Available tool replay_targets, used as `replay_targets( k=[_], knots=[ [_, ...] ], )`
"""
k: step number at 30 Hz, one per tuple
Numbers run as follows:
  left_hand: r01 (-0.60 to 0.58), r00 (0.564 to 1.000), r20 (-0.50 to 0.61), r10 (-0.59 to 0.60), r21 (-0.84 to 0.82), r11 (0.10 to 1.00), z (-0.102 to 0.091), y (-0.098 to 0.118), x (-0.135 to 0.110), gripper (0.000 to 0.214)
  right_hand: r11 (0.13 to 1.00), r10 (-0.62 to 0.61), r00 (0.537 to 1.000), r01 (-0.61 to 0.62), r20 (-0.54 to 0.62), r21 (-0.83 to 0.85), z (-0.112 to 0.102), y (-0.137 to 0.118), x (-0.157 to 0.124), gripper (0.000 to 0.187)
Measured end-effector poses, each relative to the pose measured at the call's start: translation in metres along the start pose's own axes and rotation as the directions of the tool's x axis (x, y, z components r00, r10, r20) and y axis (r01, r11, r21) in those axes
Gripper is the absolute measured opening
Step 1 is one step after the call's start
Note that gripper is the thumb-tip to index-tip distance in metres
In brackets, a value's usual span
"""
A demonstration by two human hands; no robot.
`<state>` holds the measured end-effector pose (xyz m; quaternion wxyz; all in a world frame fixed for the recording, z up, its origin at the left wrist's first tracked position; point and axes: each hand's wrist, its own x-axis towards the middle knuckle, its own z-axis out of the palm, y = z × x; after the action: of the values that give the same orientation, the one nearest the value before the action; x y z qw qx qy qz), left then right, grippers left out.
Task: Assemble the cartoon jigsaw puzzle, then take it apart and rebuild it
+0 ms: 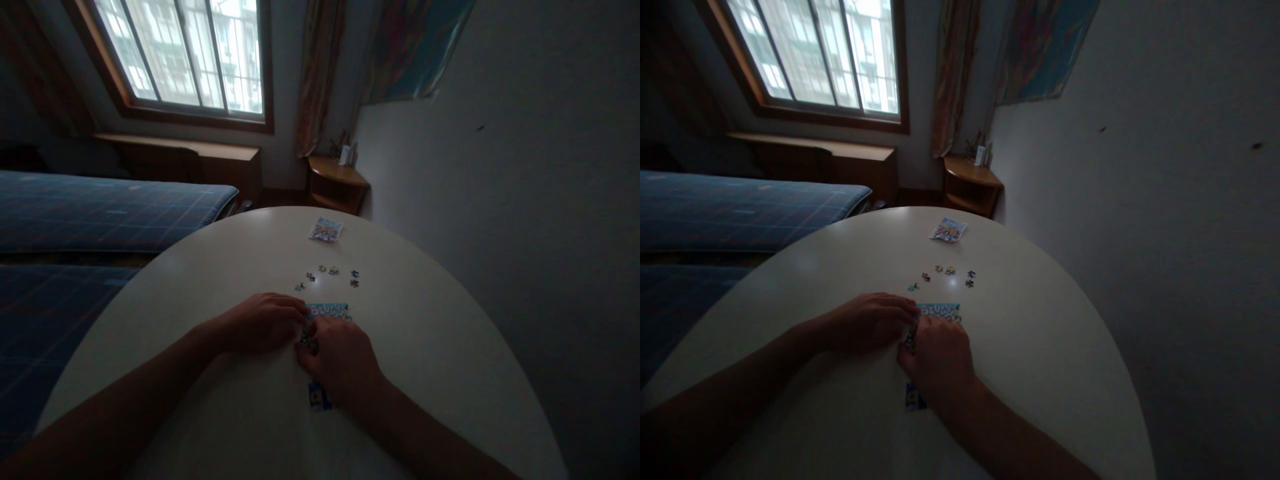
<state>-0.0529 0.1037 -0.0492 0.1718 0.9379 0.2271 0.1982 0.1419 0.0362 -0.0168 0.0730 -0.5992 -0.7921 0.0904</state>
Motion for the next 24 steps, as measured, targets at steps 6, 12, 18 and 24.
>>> replay_targets(
  k=[6, 12, 18, 24],
  knots=[
    [0.016, 1.000, 0.014, -0.016, 0.012, 1.000, 0.0004, -0.0010, 0.0002, 0.034, 0.998, 0.035, 0.999, -0.034, 0.006, -0.045, 0.0001, -0.0024, 0.0014, 0.021],
    [-0.003, 1.000, 0.005, 0.002, 0.017, 1.000, 0.0009, -0.0010, 0.0011, 0.034, 0.996, 0.079, 0.997, -0.078, 0.021, -0.039, -0.0014, -0.0043, 0.0043, 0.023],
    [0.004, 1.000, -0.010, -0.003, 0.010, 1.000, 0.0009, 0.0007, 0.0010, 0.032, 0.995, 0.085, 0.996, -0.084, 0.014, -0.054, -0.0027, -0.0061, 0.0007, 0.025],
    [0.000, 1.000, -0.001, 0.000, 0.026, 1.000, 0.0009, 0.0000, 0.0008, 0.028, 0.995, 0.066, 0.997, -0.063, 0.042, -0.075, -0.0047, -0.0091, -0.0042, 0.021]
  ],
)
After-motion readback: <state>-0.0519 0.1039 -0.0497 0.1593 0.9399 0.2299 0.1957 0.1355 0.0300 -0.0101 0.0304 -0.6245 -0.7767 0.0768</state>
